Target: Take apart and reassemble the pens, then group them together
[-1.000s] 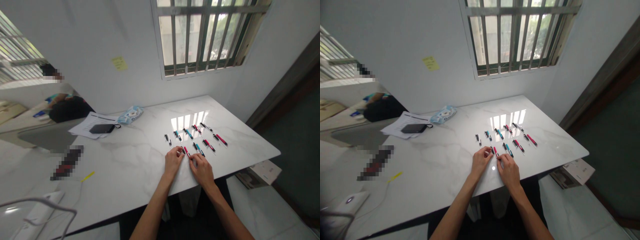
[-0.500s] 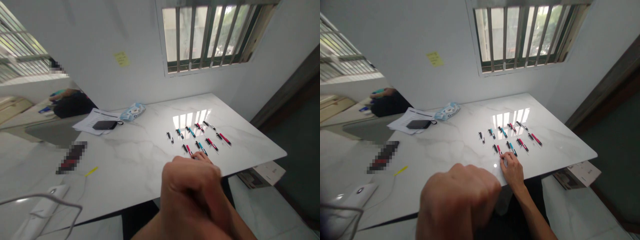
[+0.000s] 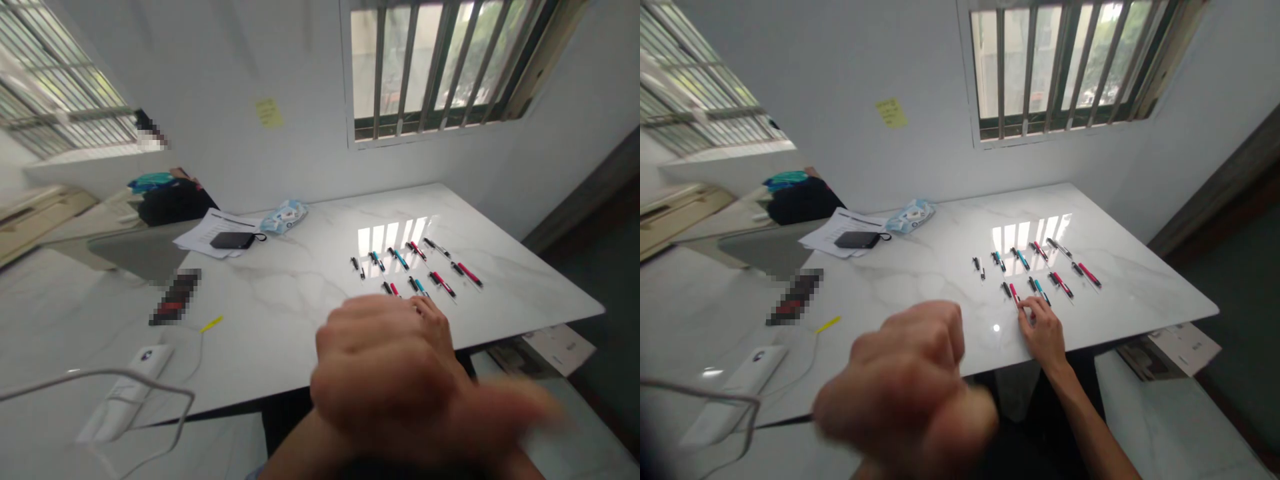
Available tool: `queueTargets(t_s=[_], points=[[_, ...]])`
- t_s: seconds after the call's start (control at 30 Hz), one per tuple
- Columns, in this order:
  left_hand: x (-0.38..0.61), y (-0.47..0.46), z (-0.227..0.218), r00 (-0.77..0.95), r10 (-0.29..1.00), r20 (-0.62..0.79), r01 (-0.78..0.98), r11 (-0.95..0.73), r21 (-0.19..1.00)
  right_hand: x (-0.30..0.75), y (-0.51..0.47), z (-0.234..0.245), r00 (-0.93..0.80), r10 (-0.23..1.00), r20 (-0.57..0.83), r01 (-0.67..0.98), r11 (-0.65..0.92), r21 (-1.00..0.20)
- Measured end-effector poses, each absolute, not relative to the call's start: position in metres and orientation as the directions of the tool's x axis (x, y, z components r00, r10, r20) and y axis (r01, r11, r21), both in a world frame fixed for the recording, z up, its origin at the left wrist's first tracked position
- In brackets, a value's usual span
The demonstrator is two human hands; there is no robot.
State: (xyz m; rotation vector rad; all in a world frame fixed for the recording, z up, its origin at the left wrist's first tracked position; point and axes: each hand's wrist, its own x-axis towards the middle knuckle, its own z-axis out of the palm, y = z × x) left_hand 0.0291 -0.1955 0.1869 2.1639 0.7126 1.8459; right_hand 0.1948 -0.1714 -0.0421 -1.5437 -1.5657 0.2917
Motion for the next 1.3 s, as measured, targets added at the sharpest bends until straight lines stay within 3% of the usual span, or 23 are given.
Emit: queueTargets(t_s=[0.07, 0.2, 0.3, 0.4, 0.63, 0.83, 1.0, 1.2, 1.3], points=[[0.016, -0.155, 0.172, -0.006, 0.502, 0.865, 0.27, -0.832, 0.484, 0.194, -0.173, -0.041, 0.178, 0.883, 0.435, 0.686, 0.206, -0.698], [-0.032, -0.048, 0.094, -0.073, 0.77, 0.633, 0.501, -0.521, 0.691, 0.191, -0.175, -0.037, 0.16, 0.851, 0.499, 0.689, 0.266, -0.674], [-0.068, 0.001, 0.039, -0.081, 0.876, 0.475, 0.664, -0.308, 0.682, 0.189, -0.173, -0.028, 0.121, 0.835, 0.536, 0.689, 0.318, -0.651], [-0.089, 0.017, 0.01, -0.095, 0.909, 0.405, 0.731, -0.212, 0.649, 0.187, -0.159, -0.011, 0.052, 0.83, 0.556, 0.679, 0.379, -0.629], [-0.095, 0.02, -0.005, -0.056, 0.899, 0.435, 0.746, -0.252, 0.616, 0.174, -0.063, 0.025, -0.36, 0.81, 0.463, 0.604, 0.58, -0.546], [-0.101, 0.022, -0.009, -0.075, 0.905, 0.419, 0.74, -0.231, 0.631, 0.152, 0.02, 0.019, -0.566, 0.769, 0.297, 0.608, 0.633, -0.479], [-0.1, 0.024, -0.012, -0.079, 0.907, 0.414, 0.725, -0.233, 0.648, 0.149, 0.039, 0.004, -0.602, 0.766, 0.225, 0.633, 0.63, -0.45], [-0.09, 0.021, -0.009, -0.055, 0.925, 0.377, 0.708, -0.23, 0.668, 0.154, 0.04, 0.0, -0.565, 0.773, 0.29, 0.627, 0.63, -0.458], [-0.088, 0.019, -0.005, -0.06, 0.929, 0.366, 0.641, -0.245, 0.727, 0.149, 0.035, 0.009, -0.481, 0.785, 0.392, 0.627, 0.62, -0.472]])
